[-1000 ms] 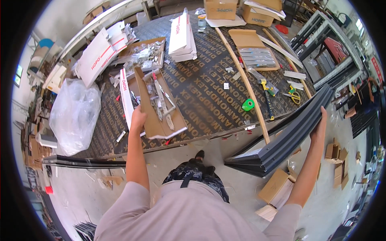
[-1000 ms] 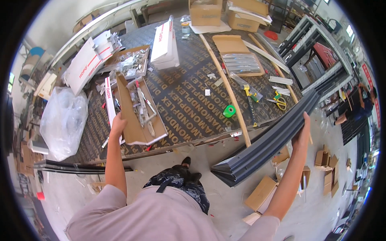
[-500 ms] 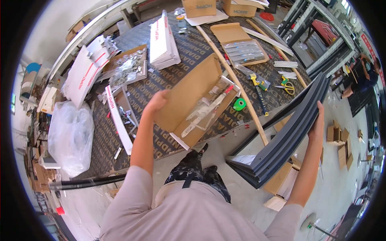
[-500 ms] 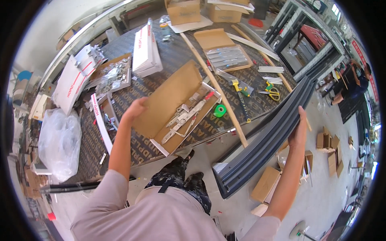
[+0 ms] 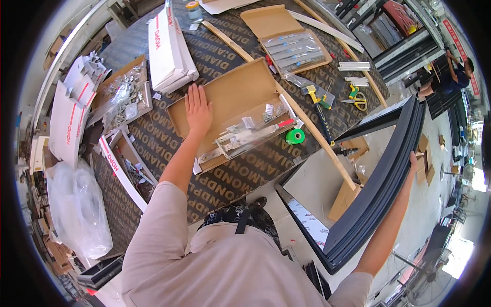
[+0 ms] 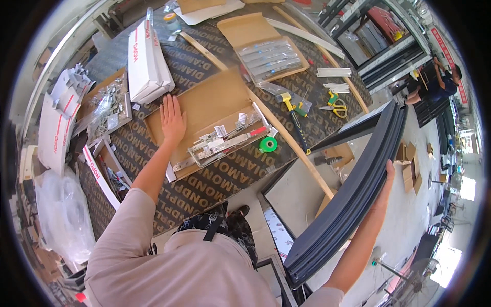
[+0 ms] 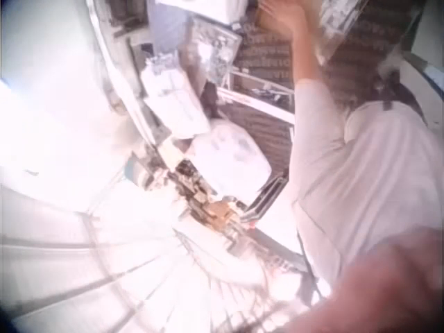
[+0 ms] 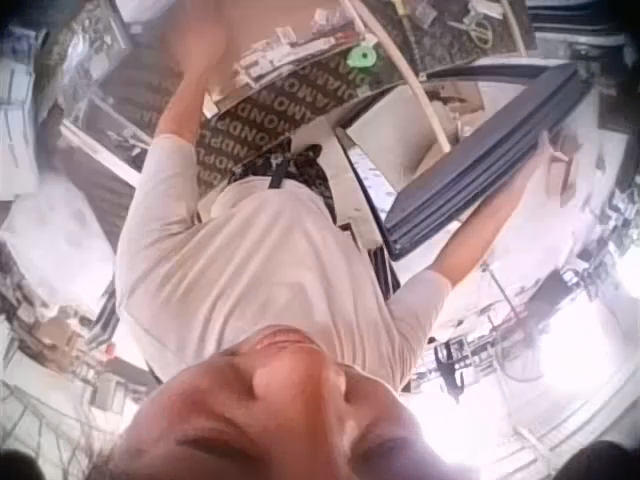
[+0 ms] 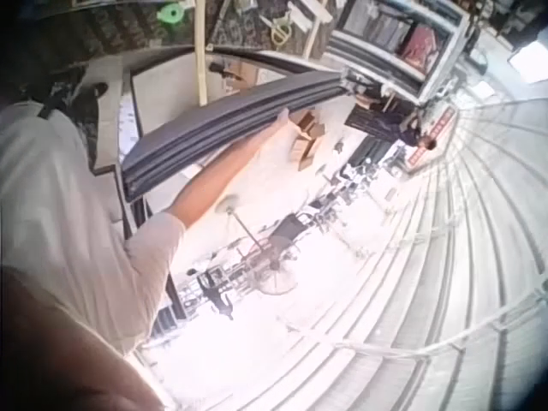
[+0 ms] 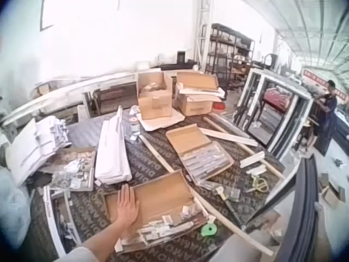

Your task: Install hardware and trim into a metal window frame using scissors, a screwdriver, and manual force.

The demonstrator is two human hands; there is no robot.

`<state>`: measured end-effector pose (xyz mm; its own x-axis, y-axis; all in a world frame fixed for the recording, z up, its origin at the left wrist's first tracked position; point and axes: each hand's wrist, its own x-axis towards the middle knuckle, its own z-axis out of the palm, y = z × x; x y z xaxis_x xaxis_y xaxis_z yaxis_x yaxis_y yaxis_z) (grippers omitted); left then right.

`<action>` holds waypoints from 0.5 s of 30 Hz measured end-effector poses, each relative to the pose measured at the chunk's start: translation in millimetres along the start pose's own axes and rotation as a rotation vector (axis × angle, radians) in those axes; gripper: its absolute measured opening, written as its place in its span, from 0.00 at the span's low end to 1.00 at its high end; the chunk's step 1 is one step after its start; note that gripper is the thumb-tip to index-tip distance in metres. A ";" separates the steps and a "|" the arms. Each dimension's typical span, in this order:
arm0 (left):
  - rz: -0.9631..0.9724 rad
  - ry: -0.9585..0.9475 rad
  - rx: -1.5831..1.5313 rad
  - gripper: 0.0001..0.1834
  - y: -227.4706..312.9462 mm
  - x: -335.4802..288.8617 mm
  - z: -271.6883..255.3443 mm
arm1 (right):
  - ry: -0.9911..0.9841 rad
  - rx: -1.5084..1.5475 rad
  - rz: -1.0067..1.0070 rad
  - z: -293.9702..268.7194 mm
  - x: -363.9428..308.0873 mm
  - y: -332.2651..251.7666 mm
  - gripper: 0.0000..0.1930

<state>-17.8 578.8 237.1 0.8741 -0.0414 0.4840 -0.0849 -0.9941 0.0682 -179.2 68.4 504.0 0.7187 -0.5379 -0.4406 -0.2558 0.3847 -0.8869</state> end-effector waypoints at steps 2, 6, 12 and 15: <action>-0.025 -0.097 -0.033 0.35 -3.9 -8.9 9.8 | -0.013 -0.029 0.026 -2.9 1.4 -1.1 0.30; -0.046 -0.112 -0.097 0.34 -7.6 -4.2 9.4 | -0.003 0.000 -0.043 21.7 -16.6 0.1 0.26; 0.170 -0.024 -0.194 0.23 29.2 -1.6 -46.2 | -0.022 -0.006 -0.164 18.7 -23.1 7.4 0.28; 0.080 -0.166 -0.436 0.18 64.0 -3.2 -60.0 | -0.030 0.147 -0.115 -6.7 -25.6 16.9 0.30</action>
<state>-54.7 521.4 292.3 0.9183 -0.1670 0.3591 -0.3169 -0.8536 0.4135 -206.3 83.6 499.4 0.7575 -0.5628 -0.3308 -0.0749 0.4284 -0.9005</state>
